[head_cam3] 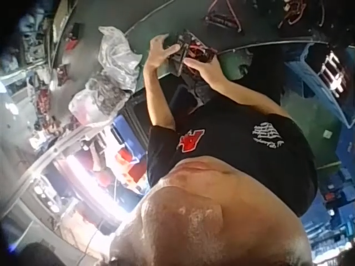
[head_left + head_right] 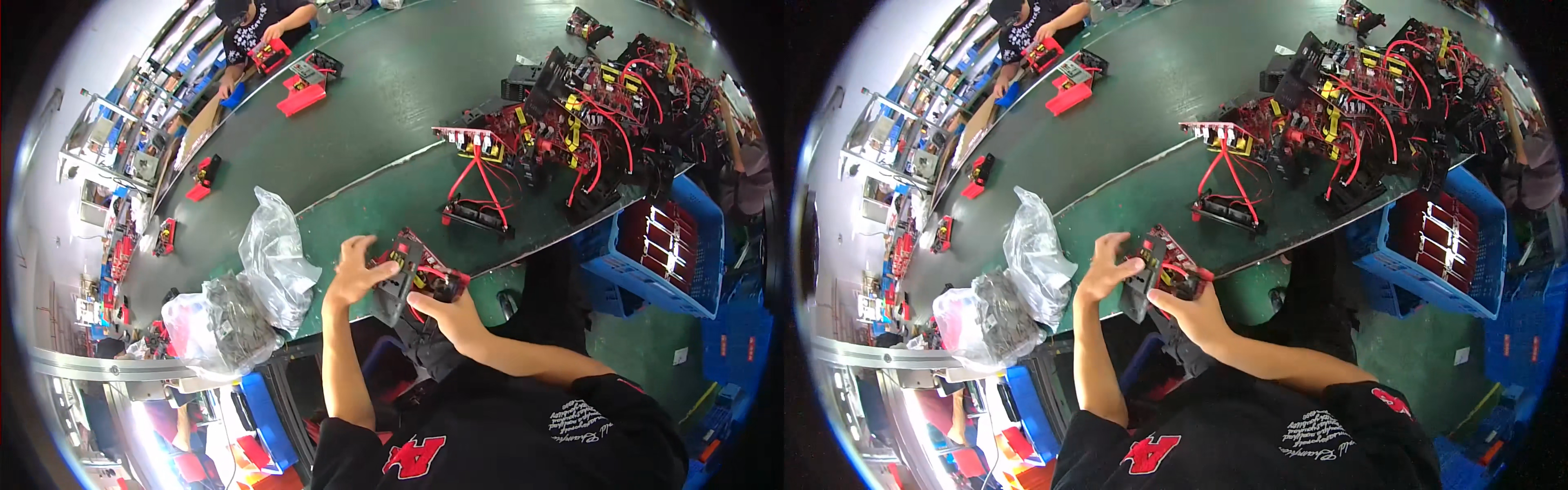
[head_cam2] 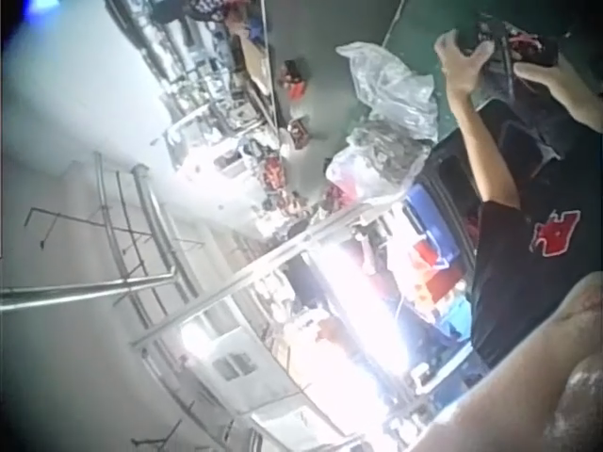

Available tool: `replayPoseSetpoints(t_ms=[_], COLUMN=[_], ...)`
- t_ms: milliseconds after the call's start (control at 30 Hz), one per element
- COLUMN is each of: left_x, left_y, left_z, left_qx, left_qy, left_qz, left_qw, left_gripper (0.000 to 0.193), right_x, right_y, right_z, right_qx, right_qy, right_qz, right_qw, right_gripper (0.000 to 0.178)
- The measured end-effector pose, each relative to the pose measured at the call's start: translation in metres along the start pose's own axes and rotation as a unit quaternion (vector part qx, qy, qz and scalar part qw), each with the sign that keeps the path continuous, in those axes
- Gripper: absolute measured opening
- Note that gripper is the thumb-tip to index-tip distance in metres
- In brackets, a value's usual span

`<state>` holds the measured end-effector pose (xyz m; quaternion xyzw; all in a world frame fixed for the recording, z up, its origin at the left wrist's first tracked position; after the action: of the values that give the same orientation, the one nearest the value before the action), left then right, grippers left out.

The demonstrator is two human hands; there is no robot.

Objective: Assembling circuit boards with plastic housings and internal components on a factory line.

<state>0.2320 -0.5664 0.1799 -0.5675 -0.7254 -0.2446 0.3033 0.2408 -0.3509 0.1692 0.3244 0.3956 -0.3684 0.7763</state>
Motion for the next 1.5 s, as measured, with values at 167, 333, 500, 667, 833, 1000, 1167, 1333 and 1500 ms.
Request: replayPoseSetpoints(t_ms=[167,333,500,667,833,1000,1167,1333,1500], left_x=[0.025,0.081,0.129,0.071,-0.194,-0.260,-0.196,-0.144,-0.079], left_y=[0.019,0.053,0.047,-0.136,-0.390,-0.519,-0.551,-0.608,-0.565], left_z=[0.023,0.047,0.000,-0.041,-0.155,-0.184,-0.131,-0.088,-0.086], left_qx=[-0.136,-0.005,-0.183,-0.199,0.423,0.416,0.394,0.192,0.098], left_qy=[0.014,0.046,0.251,0.312,0.213,0.017,0.061,0.440,0.331], left_qz=[-0.127,-0.146,-0.027,-0.019,-0.175,-0.186,-0.247,-0.064,-0.092], left_qw=[0.982,0.988,0.950,0.929,0.863,0.890,0.883,0.875,0.934], left_gripper=[0.095,0.073,0.082,0.088,0.076,0.072,0.065,0.042,0.044], right_x=[0.012,-0.007,-0.050,-0.089,-0.122,-0.072,-0.075,-0.105,-0.133], right_y=[0.010,0.025,0.021,-0.016,-0.070,0.028,0.139,0.156,0.094], right_z=[-0.017,-0.054,-0.057,-0.097,-0.142,-0.326,-0.399,-0.418,-0.321], right_qx=[0.020,-0.057,-0.186,-0.098,-0.086,0.141,0.349,0.490,0.500], right_qy=[0.021,0.003,-0.048,-0.177,-0.037,0.134,0.301,0.412,0.093], right_qz=[-0.032,-0.041,0.011,-0.058,-0.231,-0.286,-0.264,-0.247,-0.283], right_qw=[0.999,0.998,0.981,0.978,0.968,0.938,0.847,0.727,0.813], right_gripper=[0.074,0.096,0.093,0.100,0.088,0.075,0.065,0.060,0.063])
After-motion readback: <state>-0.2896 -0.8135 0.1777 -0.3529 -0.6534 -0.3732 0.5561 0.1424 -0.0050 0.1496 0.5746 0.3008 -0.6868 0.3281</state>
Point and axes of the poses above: each hand's wrist, its own y-axis away from the middle knuckle, its own z-axis out of the palm, x = y × z, the point moved 2 cm from there along -y, towards the middle knuckle, and after that the axes turned 9 degrees about y, right-handed, at the moved point
